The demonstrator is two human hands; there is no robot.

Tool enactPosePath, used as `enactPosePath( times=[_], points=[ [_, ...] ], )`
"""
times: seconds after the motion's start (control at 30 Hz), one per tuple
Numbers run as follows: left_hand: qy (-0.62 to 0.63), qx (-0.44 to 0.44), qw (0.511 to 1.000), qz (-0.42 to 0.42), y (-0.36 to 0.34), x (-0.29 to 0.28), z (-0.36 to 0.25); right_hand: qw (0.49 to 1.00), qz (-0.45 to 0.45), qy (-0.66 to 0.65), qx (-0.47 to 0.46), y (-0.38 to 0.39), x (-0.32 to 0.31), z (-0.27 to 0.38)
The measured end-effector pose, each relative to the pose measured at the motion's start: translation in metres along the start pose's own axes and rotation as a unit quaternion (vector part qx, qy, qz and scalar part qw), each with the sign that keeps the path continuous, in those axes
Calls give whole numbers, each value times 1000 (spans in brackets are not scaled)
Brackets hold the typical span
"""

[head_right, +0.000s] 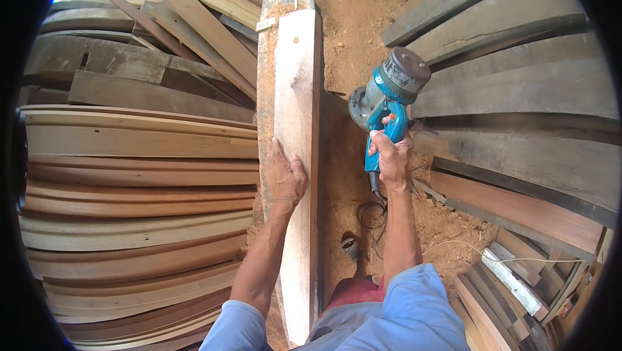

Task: The person uses a handheld electric router to smooth and shape the edges of a long wooden plank. They guide the tool along the wood's length, generating sawdust, and then place the finished plank into a stack of similar lumber.

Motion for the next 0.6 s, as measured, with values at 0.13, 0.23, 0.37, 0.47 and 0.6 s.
enactPosePath(
  times=[0.13, 0.23, 0.37, 0.47, 0.6],
  points=[
    [-5, 18, 999, -39, 4, -10, -7, 994, 74, 36, -71, -5, 53, 52],
    [-9, 33, 997, -69, 6, -16, -9, 987, 110, 56, -106, -9, 93, 77],
    [-16, 19, 999, -40, 6, -16, -12, 969, 154, 108, -163, -27, 130, 74],
    [-5, 21, 999, -35, 4, -17, -12, 959, 174, 137, -178, -39, 156, 54],
    [-15, 11, 999, -43, 3, -21, -12, 936, 187, 216, -208, -32, 177, 25]
  ],
)
Point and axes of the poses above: each hand's wrist, its own y-axis away from the middle knuckle, its own x-axis out of the palm, z = x × y, the point moved 8 cm from there along -y, towards the middle knuckle, and after that the axes turned 14 degrees about -x, right-handed, at the moved point
